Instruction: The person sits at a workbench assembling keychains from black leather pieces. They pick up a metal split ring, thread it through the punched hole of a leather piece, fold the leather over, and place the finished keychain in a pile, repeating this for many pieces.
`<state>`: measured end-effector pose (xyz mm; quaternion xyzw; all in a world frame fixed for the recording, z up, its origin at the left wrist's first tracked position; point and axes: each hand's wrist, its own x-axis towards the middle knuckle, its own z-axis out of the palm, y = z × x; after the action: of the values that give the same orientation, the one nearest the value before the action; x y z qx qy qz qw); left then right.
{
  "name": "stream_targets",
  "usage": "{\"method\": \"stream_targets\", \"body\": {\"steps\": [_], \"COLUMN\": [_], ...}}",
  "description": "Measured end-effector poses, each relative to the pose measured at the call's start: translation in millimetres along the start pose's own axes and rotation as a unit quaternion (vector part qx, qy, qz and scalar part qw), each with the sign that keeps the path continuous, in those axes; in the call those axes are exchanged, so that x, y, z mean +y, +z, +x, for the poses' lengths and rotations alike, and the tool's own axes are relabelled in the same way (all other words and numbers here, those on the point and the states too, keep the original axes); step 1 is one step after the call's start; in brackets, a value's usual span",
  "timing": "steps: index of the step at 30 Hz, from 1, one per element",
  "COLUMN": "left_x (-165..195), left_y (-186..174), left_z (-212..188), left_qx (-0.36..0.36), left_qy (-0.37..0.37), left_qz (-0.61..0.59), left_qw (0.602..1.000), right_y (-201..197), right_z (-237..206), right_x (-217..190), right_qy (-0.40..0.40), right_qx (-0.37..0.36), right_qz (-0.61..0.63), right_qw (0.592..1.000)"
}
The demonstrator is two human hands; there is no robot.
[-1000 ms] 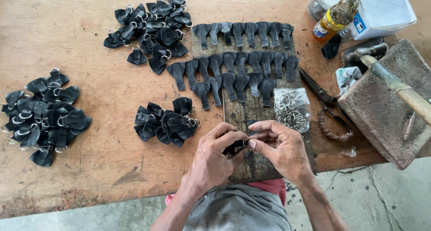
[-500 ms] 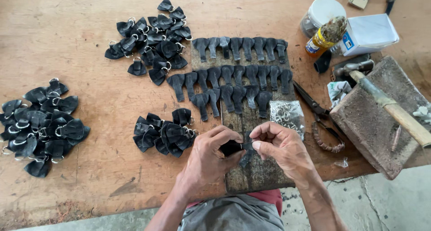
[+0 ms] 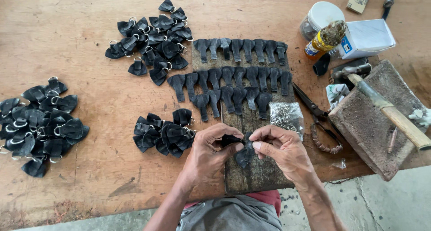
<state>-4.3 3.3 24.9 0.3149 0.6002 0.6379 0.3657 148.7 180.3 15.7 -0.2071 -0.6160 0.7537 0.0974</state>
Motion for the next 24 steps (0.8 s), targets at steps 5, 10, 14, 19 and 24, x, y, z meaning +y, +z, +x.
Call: {"method": "stream_targets", "body": {"steps": [5, 10, 14, 19, 24], "left_x": [-7.5, -2.8, 3.3, 8.4, 10.7], "left_y": [-0.6, 5.3, 8.0, 10.0, 10.8], "left_z": [1.9, 2.9, 8.8, 11.3, 3.6], "left_qx": [-0.029, 0.019, 0.067, 0.091, 0.068], "left_qy": [0.018, 0.020, 0.046, 0.060, 0.124], "left_qz": [-0.133, -0.009, 0.061, 0.076, 0.148], "left_qw": [0.991, 1.000, 0.995, 0.991, 0.979], "right_y": [-3.1, 7.8, 6.6, 9.0, 17.8], "right_z": [0.7, 6.5, 10.5, 8.7, 5.4], "right_x": [-7.3, 5.2, 10.5, 6.8, -0.9], "right_qy": [0.052, 0.006, -0.008, -0.028, -0.073], "right_qx": [0.021, 0.027, 0.054, 0.085, 0.121], "right_qz": [0.022, 0.004, -0.007, -0.045, -0.180], "right_qw": [0.998, 1.000, 0.998, 0.995, 0.974]}}
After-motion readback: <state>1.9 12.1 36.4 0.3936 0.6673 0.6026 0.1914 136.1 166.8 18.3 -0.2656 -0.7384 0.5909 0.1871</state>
